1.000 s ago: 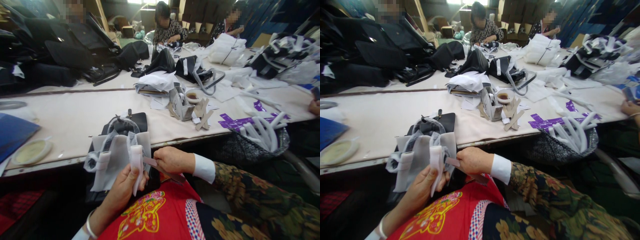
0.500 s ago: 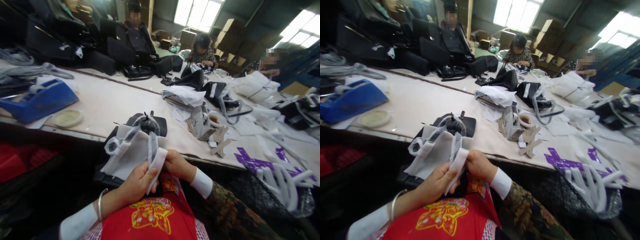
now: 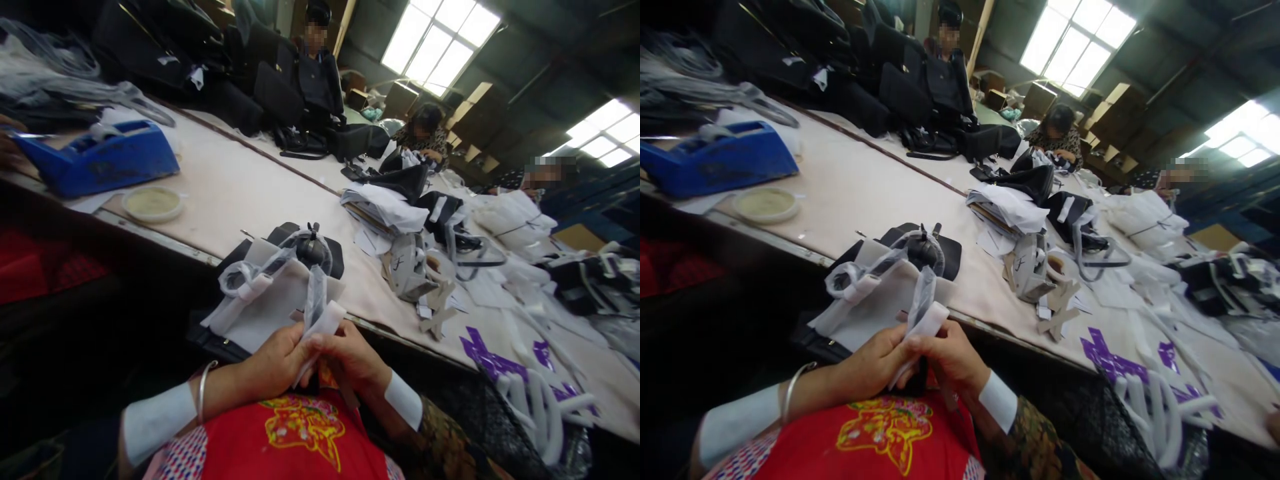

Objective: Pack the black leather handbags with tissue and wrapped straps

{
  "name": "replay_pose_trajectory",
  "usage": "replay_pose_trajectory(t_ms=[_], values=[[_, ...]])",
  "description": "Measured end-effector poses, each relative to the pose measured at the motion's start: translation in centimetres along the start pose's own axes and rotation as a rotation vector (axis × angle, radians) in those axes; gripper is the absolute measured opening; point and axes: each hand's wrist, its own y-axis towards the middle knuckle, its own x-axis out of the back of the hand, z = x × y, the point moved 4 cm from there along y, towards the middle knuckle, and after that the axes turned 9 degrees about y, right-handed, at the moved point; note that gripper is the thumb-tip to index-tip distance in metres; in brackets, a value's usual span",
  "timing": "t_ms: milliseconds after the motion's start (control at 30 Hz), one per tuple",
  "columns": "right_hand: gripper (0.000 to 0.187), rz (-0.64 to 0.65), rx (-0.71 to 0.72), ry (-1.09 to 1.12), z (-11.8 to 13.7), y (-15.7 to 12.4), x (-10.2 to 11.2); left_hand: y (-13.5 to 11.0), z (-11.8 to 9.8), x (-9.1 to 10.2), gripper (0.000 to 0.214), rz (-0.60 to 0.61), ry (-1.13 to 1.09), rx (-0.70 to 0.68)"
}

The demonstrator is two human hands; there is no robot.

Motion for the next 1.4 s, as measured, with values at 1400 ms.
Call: replay_pose_trajectory(t_ms=[1400], values=[[0.037,-0.079,0.215,-0.813,2.2,-4.7,2.2,-0.5,1.3,0.5,0.055,-0.081,0.015,0.170]])
